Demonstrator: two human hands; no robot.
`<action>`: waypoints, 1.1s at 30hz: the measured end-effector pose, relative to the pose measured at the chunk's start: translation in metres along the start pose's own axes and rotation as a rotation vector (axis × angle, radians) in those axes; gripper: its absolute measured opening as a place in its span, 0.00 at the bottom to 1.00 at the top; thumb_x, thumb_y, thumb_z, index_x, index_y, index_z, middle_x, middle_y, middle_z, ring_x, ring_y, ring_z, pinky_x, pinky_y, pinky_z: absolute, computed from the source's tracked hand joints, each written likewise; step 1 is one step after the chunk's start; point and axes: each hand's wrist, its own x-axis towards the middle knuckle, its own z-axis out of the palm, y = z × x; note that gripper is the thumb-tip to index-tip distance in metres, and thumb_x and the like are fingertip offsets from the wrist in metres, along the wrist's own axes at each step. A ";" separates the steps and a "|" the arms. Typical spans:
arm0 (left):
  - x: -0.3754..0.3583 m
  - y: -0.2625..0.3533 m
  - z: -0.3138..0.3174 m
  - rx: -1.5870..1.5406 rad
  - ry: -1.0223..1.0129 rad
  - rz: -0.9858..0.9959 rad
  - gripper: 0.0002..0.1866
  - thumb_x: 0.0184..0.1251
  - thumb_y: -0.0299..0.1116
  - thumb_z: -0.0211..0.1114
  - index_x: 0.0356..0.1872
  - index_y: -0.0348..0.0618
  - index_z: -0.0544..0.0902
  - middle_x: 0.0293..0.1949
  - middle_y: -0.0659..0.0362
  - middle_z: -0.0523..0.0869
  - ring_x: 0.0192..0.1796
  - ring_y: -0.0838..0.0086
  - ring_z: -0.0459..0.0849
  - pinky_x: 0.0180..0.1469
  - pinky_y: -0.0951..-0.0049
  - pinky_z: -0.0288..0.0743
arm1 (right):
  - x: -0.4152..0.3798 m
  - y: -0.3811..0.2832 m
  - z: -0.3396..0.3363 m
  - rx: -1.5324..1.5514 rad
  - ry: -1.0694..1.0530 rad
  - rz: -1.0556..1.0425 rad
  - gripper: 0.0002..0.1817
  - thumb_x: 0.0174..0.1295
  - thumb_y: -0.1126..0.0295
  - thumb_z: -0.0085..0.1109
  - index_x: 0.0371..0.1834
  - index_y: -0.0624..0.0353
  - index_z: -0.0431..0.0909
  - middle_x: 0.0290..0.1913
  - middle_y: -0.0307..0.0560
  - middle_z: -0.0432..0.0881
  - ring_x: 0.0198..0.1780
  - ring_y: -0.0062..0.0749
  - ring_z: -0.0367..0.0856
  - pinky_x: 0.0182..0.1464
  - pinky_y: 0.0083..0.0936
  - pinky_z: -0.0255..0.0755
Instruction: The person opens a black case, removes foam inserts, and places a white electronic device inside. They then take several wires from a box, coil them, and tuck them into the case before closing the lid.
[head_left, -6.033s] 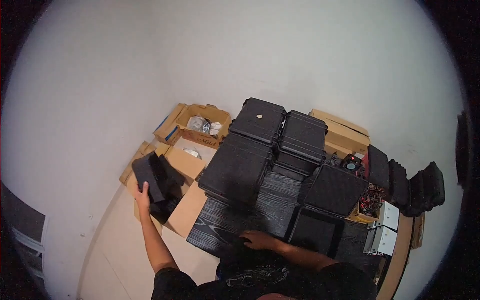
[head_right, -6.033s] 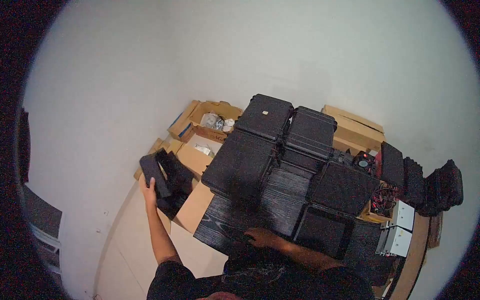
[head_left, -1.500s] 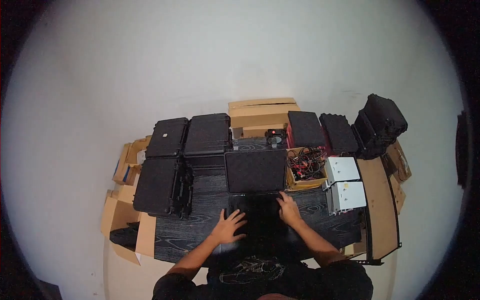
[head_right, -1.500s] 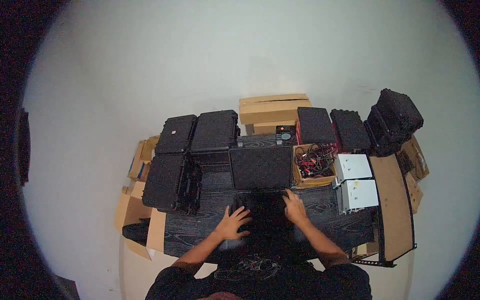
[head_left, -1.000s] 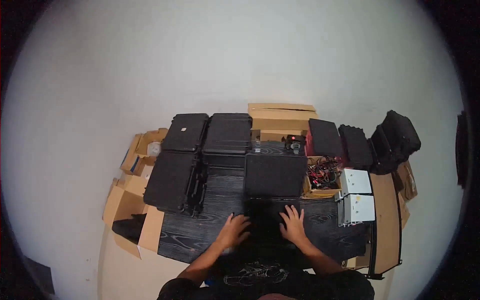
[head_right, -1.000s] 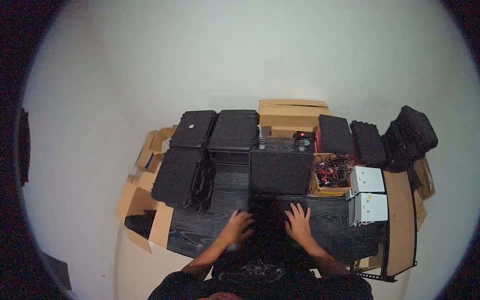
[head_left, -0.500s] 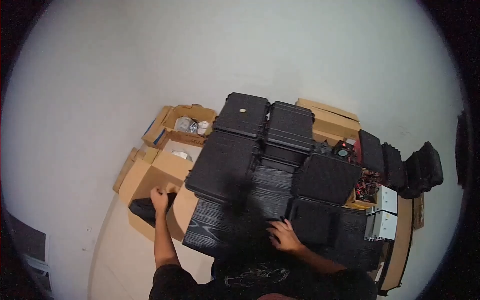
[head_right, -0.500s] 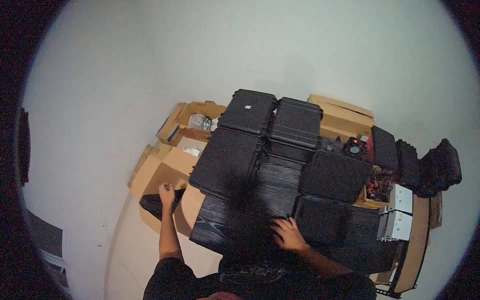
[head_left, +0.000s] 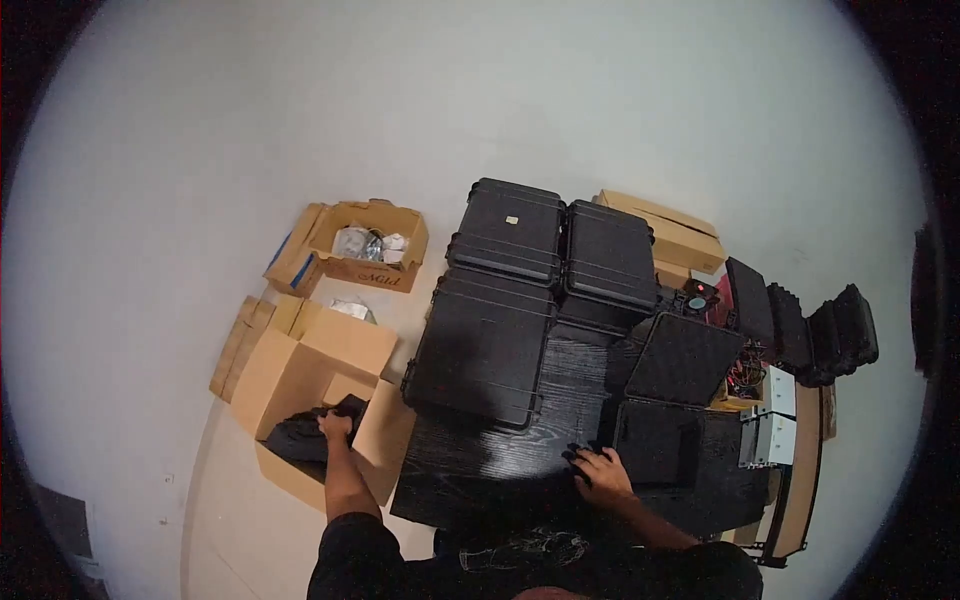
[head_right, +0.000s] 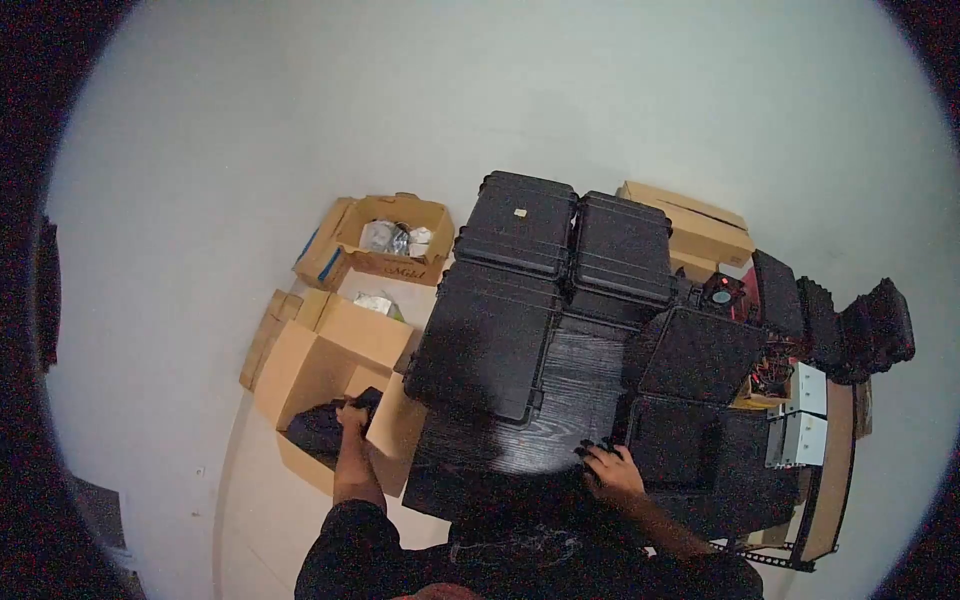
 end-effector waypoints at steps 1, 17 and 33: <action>0.003 0.000 0.002 0.031 0.014 0.025 0.39 0.60 0.46 0.72 0.75 0.49 0.75 0.79 0.48 0.66 0.83 0.48 0.55 0.78 0.51 0.62 | 0.001 -0.001 -0.002 0.001 -0.003 0.002 0.24 0.65 0.64 0.69 0.63 0.56 0.80 0.67 0.52 0.80 0.65 0.44 0.81 0.75 0.52 0.59; -0.077 0.042 -0.068 -0.316 0.972 0.356 0.13 0.71 0.38 0.66 0.41 0.37 0.86 0.41 0.45 0.85 0.46 0.48 0.85 0.50 0.51 0.78 | -0.001 0.006 0.005 -0.016 0.007 -0.029 0.21 0.65 0.63 0.69 0.60 0.54 0.82 0.66 0.49 0.81 0.57 0.40 0.86 0.72 0.51 0.63; -0.414 0.168 -0.170 -1.409 0.941 0.855 0.11 0.78 0.26 0.64 0.57 0.40 0.78 0.52 0.60 0.78 0.46 0.77 0.78 0.50 0.74 0.77 | -0.013 0.030 -0.027 0.611 -0.009 0.043 0.24 0.72 0.62 0.64 0.70 0.51 0.77 0.69 0.45 0.80 0.68 0.39 0.80 0.75 0.47 0.63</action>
